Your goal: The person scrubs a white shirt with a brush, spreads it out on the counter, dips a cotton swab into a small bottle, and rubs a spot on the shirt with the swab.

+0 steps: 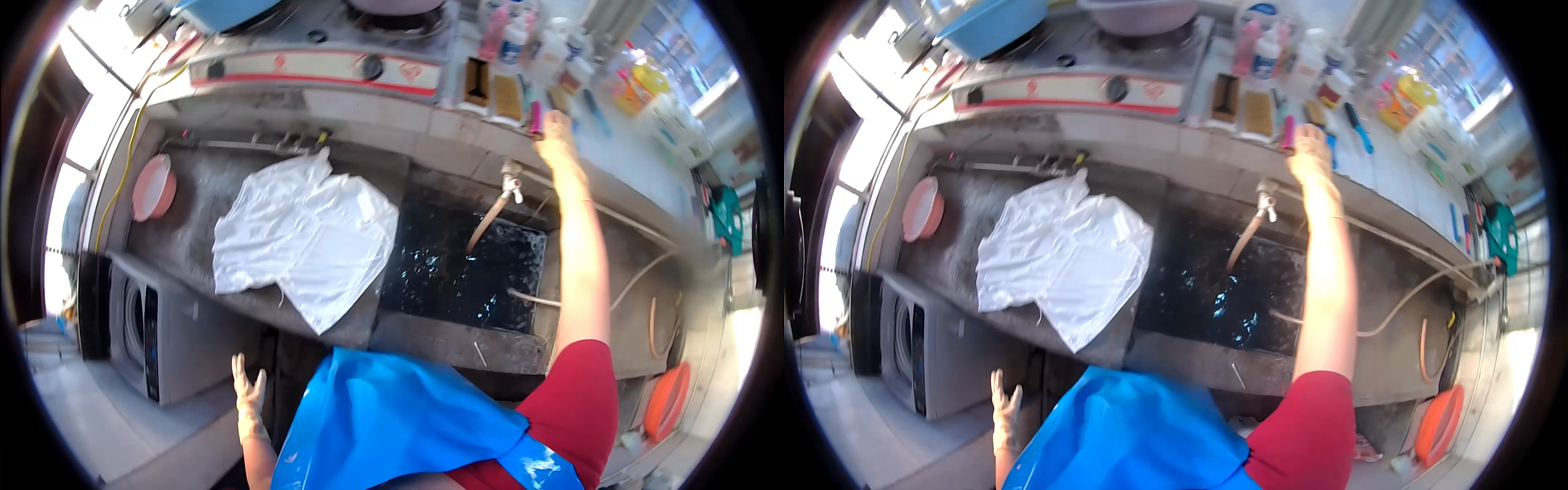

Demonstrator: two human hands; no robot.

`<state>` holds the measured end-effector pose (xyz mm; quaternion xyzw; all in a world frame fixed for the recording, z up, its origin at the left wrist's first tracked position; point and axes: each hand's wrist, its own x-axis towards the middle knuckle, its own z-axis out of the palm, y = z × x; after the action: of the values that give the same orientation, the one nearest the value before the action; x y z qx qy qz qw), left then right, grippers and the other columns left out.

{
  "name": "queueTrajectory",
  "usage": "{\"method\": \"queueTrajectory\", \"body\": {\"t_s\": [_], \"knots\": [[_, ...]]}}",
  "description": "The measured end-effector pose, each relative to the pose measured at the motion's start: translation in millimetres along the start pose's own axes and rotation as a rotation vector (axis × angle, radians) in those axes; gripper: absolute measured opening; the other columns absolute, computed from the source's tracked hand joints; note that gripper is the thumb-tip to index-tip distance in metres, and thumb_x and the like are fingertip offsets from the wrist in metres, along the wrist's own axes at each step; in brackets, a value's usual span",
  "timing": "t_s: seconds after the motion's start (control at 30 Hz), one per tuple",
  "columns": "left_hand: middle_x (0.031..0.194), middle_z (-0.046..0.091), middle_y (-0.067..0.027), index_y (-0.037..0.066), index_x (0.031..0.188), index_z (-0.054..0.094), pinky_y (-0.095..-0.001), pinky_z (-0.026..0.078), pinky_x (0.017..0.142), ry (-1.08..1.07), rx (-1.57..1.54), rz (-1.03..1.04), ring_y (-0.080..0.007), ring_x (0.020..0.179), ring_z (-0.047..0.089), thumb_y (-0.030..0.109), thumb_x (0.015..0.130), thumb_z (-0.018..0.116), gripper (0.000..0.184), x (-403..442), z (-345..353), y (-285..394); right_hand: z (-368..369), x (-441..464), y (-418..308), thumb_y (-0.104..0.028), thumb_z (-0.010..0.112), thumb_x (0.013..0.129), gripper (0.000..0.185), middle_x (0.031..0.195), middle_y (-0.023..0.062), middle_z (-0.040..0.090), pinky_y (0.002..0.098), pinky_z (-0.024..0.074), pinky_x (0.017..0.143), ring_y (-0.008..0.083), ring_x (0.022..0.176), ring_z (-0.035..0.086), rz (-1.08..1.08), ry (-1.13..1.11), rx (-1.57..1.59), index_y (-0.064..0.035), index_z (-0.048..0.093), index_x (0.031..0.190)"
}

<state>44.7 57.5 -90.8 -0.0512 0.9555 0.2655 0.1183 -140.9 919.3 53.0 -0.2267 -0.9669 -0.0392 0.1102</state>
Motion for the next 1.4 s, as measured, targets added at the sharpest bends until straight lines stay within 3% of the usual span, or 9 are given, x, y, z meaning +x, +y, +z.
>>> {"method": "queueTrajectory", "body": {"t_s": [0.27,0.53,0.8,0.97,1.07,1.2,1.27,1.33,1.4], "knots": [[0.161,0.032,-0.0197,0.011,0.153,0.039,-0.0427,0.035,0.118,0.027,-0.003,-0.063,-0.0377,0.146,0.036,0.015,0.086,0.075,0.076,-1.9,-6.5,34.8,-22.7,-130.6,-71.9,-0.019,0.077,0.084,0.04,0.113,0.0175,0.06,0.0484,0.0489,0.09,0.0358,0.104,0.059,0.101,0.429,0.207,-0.0026,0.054,0.112],[0.158,0.037,-0.0215,0.009,0.149,0.044,-0.0412,0.036,0.117,-0.276,-0.028,0.21,-0.0383,0.144,0.04,0.005,0.086,0.071,0.069,61.6,27.9,131.2,238.5,-306.0,-158.9,-0.017,0.076,0.088,0.03,0.101,0.0108,0.071,0.0351,0.0518,0.086,0.0206,0.093,0.067,0.64,-0.708,1.186,-0.0012,0.067,0.112],[0.159,0.034,-0.0233,0.011,0.151,0.043,-0.0446,0.037,0.117,-0.328,-0.079,0.223,-0.041,0.145,0.039,0.006,0.089,0.07,0.067,62.3,53.5,135.8,326.6,-304.5,-168.8,-0.018,0.079,0.079,0.06,0.133,0.0239,0.063,0.0413,0.0503,0.1,0.0355,0.12,0.064,0.218,-1.199,0.516,-0.008,0.062,0.136],[0.159,0.035,-0.0243,0.011,0.151,0.043,-0.0456,0.036,0.117,-0.413,0.004,0.179,-0.042,0.145,0.038,0.01,0.089,0.071,0.068,46.3,57.6,124.3,325.0,-340.1,-218.0,-0.042,0.089,0.067,0.125,0.163,0.0262,0.017,0.0531,0.042,0.112,0.0533,0.137,0.04,0.41,-1.02,0.232,-0.0317,0.008,0.162],[0.157,0.038,-0.0245,0.01,0.149,0.045,-0.0457,0.04,0.115,-0.393,0.033,0.149,-0.0424,0.143,0.041,0.01,0.088,0.072,0.067,48.4,55.1,132.2,376.1,-356.5,-231.9,-0.044,0.086,0.072,0.106,0.16,0.0264,0.029,0.0473,0.0364,0.117,0.0444,0.146,0.032,0.696,-0.918,0.393,-0.0178,0.03,0.158],[0.155,0.041,-0.0241,0.009,0.147,0.048,-0.045,0.04,0.114,-0.38,-0.001,0.132,-0.0419,0.14,0.044,0.007,0.085,0.074,0.067,58.2,49.6,139.8,530.2,-418.3,-176.2,-0.05,0.055,0.097,0.055,0.15,0.0204,0.048,0.0429,0.0411,0.113,0.032,0.139,0.047,-0.336,-1.284,0.063,-0.0178,0.056,0.142],[0.155,0.041,-0.0239,0.009,0.146,0.049,-0.0446,0.04,0.115,-0.367,-0.023,0.123,-0.0414,0.141,0.044,0.006,0.085,0.073,0.066,61.5,44.6,136.4,519.3,-430.9,-187.9,-0.039,0.054,0.1,0.044,0.138,0.0164,0.06,0.0535,0.0471,0.105,0.0397,0.129,0.057,0.408,-1.135,0.182,-0.0222,0.058,0.14],[0.155,0.041,-0.0235,0.009,0.147,0.048,-0.0439,0.04,0.115,-0.38,-0.01,0.133,-0.0409,0.141,0.044,0.006,0.085,0.073,0.067,66.4,45.4,130.5,358.8,-356.3,-208.2,-0.041,0.047,0.103,0.049,0.143,0.0161,0.058,0.0442,0.0375,0.115,0.0354,0.135,0.051,-0.107,-1.048,-0.016,-0.0145,0.054,0.143],[0.155,0.041,-0.0233,0.01,0.147,0.048,-0.0435,0.04,0.115,-0.354,0.016,0.183,-0.0406,0.141,0.044,0.006,0.085,0.073,0.067,75.3,44.3,124.9,359.6,-335.8,-200.4,-0.039,0.054,0.101,0.057,0.149,0.018,0.051,0.0459,0.032,0.119,0.0341,0.143,0.042,0.224,-1.323,-0.084,-0.0098,0.046,0.149]]}}
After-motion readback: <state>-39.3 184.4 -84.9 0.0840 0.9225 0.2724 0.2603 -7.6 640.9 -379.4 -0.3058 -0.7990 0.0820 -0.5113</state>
